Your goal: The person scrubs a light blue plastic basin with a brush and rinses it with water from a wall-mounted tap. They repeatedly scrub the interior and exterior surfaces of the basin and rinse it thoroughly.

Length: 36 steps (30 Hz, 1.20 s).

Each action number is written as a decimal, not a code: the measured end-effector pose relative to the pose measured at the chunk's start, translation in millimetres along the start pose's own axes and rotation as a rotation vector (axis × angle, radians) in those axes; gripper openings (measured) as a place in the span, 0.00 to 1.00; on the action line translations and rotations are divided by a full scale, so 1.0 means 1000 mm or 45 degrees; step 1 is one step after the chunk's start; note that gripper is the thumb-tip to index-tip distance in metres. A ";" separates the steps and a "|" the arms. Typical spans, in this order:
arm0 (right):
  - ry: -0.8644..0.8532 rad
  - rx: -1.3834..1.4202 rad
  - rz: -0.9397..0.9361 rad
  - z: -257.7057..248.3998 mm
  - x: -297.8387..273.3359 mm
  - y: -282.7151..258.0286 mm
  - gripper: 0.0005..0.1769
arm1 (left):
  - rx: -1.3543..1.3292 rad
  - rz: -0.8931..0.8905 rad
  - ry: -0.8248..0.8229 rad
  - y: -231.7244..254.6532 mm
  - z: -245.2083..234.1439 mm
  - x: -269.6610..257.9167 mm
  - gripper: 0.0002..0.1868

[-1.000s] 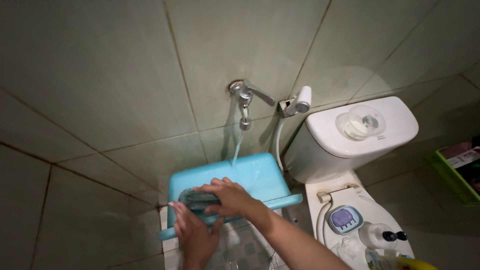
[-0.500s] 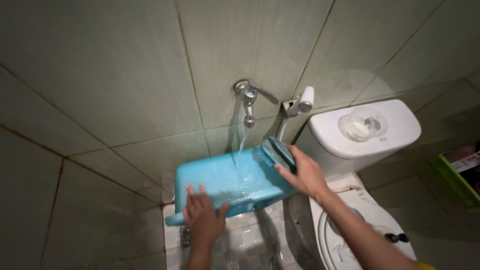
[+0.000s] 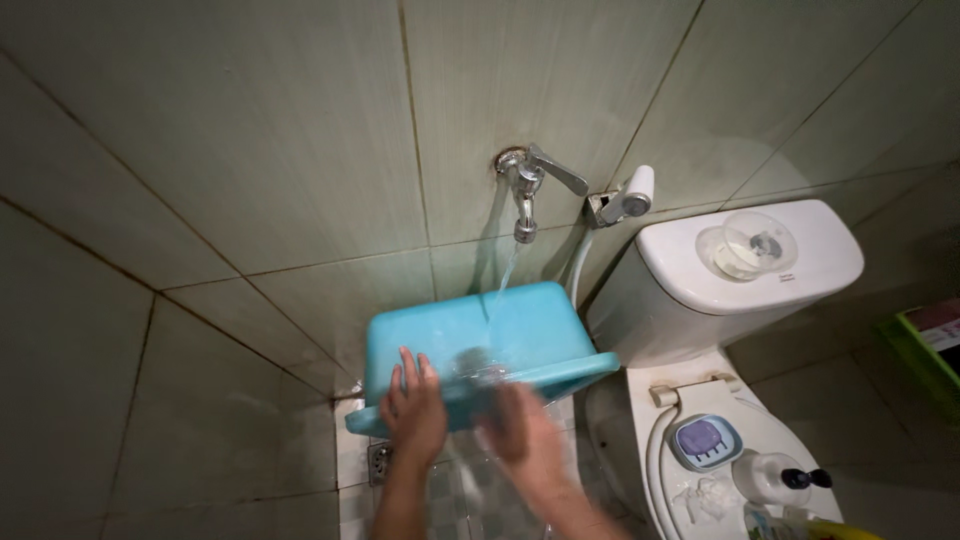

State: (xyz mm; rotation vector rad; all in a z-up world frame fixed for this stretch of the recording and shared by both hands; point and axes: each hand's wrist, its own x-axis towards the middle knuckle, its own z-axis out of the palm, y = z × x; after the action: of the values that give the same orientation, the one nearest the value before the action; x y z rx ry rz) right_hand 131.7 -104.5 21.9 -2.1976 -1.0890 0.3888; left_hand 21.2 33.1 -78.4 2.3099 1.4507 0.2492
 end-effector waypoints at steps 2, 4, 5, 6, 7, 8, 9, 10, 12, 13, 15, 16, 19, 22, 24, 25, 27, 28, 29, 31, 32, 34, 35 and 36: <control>0.234 -0.160 0.013 -0.049 0.016 0.026 0.37 | -0.086 -0.060 -0.102 0.007 -0.005 0.001 0.32; 0.115 -0.001 0.519 -0.087 0.021 0.045 0.24 | -0.235 -0.126 -0.168 0.015 -0.017 -0.005 0.31; 0.195 -0.083 0.485 -0.088 0.023 0.051 0.26 | -0.348 -0.158 -0.176 0.020 -0.021 -0.007 0.31; 0.275 -0.165 0.449 -0.085 0.027 0.060 0.28 | -0.461 -0.189 -0.183 0.023 -0.025 -0.008 0.30; 0.356 -0.249 0.416 -0.076 0.030 0.070 0.31 | -0.330 -0.161 -0.149 0.024 -0.026 -0.008 0.31; 0.306 0.257 0.504 -0.057 0.031 0.077 0.30 | -0.199 -0.133 -0.115 0.024 -0.025 -0.008 0.31; 0.241 0.770 0.576 -0.032 0.030 0.078 0.31 | -0.064 -0.109 -0.080 0.022 -0.022 -0.007 0.32; 0.165 1.284 0.633 -0.016 0.029 0.080 0.35 | -0.164 -0.127 -0.082 0.019 -0.018 -0.004 0.32; 0.169 0.605 0.204 0.034 0.011 0.054 0.28 | -0.362 -0.167 -0.115 0.010 0.000 -0.009 0.32; 0.161 0.270 -0.019 0.059 0.004 0.024 0.27 | -0.361 -0.156 -0.048 0.005 0.006 -0.007 0.33; 0.063 -0.059 -0.187 0.059 -0.003 -0.014 0.33 | -0.352 -0.133 0.098 -0.005 0.006 0.003 0.36; -0.022 -0.053 -0.132 0.051 -0.003 -0.027 0.37 | -0.473 -0.201 0.107 -0.005 -0.001 0.006 0.37; -0.107 -0.042 -0.102 0.033 -0.003 -0.032 0.46 | -0.411 -0.196 0.178 0.021 -0.036 0.013 0.38; -0.143 -0.077 -0.152 0.049 -0.002 -0.007 0.41 | -0.274 0.559 0.618 0.075 -0.059 -0.002 0.31; -0.019 -0.179 -0.233 0.076 0.006 0.017 0.41 | 0.013 0.820 0.126 0.119 -0.050 0.004 0.31; 0.134 -0.247 -0.307 0.093 0.009 0.026 0.44 | 0.046 0.788 0.069 0.125 -0.042 -0.003 0.27; 0.318 -0.240 -0.419 0.115 0.007 0.041 0.48 | 0.117 0.729 -0.024 0.132 -0.025 -0.007 0.19; 0.347 -0.167 -0.458 0.116 0.004 0.049 0.48 | 0.156 0.703 -0.060 0.133 -0.019 -0.003 0.15; 0.376 -0.105 -0.485 0.116 -0.002 0.054 0.49 | 0.185 0.684 -0.106 0.136 -0.009 -0.001 0.12; 0.497 -0.155 -0.430 0.129 -0.011 0.039 0.50 | 0.245 0.647 -0.196 0.137 0.007 0.008 0.08; 0.559 -0.178 -0.401 0.134 -0.011 0.024 0.51 | 0.221 0.634 -0.140 0.135 0.013 0.015 0.07; 0.351 -0.018 -0.292 0.139 -0.018 -0.011 0.48 | 0.165 0.602 -0.061 0.128 0.025 0.013 0.06; 0.252 0.050 -0.238 0.136 -0.019 -0.027 0.46 | 0.163 0.625 -0.043 0.128 0.031 0.013 0.06; 0.024 -0.004 -0.210 0.132 -0.025 -0.045 0.44 | 0.161 0.647 -0.024 0.128 0.036 0.015 0.05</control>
State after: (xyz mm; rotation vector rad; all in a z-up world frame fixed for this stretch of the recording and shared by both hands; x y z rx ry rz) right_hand 20.9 -49.3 -47.9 -2.0916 -1.2503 0.2935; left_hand 145.7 -11.0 -57.8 2.7463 0.8671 0.2803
